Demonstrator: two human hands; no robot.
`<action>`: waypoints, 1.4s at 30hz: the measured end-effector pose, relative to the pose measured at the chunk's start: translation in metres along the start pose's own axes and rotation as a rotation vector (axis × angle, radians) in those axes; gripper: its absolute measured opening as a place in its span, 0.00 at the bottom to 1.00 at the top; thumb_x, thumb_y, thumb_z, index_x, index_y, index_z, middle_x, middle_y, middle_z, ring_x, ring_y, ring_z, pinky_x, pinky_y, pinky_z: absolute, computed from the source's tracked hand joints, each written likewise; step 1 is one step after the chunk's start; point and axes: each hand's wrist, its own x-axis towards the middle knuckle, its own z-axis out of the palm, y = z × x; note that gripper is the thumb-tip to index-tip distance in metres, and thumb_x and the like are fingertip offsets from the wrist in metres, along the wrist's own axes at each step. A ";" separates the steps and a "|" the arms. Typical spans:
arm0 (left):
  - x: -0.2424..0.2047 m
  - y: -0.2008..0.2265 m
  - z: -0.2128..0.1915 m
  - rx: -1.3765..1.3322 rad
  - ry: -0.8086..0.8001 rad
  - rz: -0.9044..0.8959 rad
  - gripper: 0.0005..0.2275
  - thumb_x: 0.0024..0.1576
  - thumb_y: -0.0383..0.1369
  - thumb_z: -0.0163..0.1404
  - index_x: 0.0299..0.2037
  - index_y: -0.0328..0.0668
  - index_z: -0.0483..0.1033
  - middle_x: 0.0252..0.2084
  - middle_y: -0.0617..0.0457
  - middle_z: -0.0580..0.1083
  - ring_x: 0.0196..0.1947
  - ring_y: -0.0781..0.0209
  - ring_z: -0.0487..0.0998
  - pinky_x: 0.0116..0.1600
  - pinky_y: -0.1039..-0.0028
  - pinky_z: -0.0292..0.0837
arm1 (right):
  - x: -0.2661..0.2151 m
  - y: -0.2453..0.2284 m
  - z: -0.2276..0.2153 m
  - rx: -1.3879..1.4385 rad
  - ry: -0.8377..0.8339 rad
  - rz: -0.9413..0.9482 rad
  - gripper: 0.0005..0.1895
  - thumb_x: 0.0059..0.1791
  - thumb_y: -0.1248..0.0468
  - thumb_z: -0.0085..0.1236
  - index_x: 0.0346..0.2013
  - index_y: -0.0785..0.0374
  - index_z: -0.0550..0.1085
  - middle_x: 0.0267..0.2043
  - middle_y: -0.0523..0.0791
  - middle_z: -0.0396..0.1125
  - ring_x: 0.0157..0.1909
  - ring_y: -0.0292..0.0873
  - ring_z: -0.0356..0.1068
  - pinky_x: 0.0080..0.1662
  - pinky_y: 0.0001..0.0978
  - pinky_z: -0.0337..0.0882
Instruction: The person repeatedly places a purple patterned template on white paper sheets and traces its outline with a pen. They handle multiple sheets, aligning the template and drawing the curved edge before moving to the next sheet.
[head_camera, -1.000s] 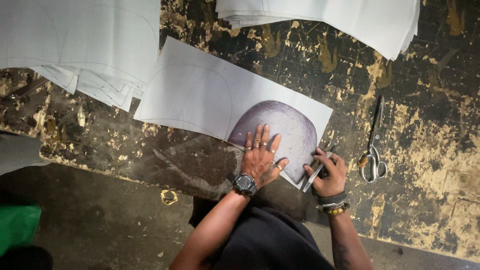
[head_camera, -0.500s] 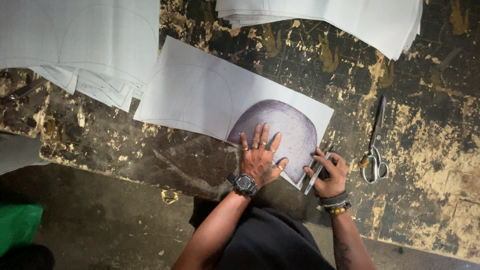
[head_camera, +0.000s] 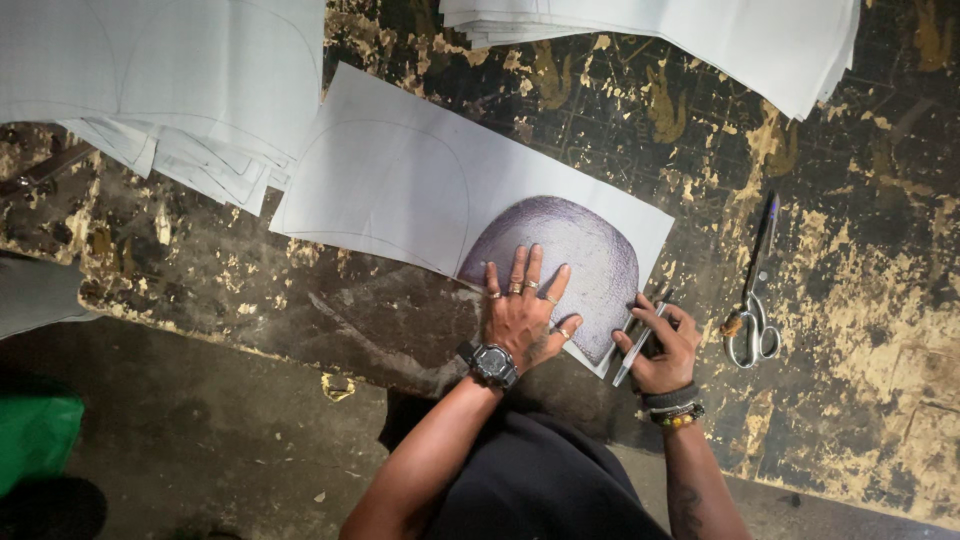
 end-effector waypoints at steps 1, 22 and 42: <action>0.000 0.000 0.000 0.000 -0.013 -0.003 0.35 0.52 0.59 0.52 0.70 0.57 0.65 0.76 0.35 0.50 0.77 0.39 0.46 0.73 0.31 0.34 | 0.000 -0.001 0.000 0.003 -0.002 0.005 0.24 0.38 0.58 0.74 0.47 0.61 0.80 0.56 0.44 0.75 0.57 0.48 0.65 0.60 0.43 0.62; 0.001 -0.001 0.007 0.036 -0.008 0.007 0.36 0.53 0.61 0.50 0.71 0.59 0.63 0.77 0.36 0.48 0.78 0.40 0.43 0.74 0.33 0.30 | -0.002 0.005 0.003 -0.001 -0.009 0.022 0.25 0.38 0.59 0.74 0.47 0.59 0.80 0.57 0.44 0.75 0.58 0.48 0.65 0.62 0.43 0.60; 0.002 0.004 -0.012 0.025 0.023 -0.009 0.36 0.51 0.59 0.54 0.70 0.58 0.66 0.76 0.37 0.53 0.77 0.42 0.47 0.74 0.32 0.36 | 0.003 -0.004 -0.003 0.015 -0.027 -0.009 0.25 0.39 0.59 0.74 0.49 0.58 0.79 0.58 0.44 0.74 0.58 0.48 0.65 0.62 0.43 0.59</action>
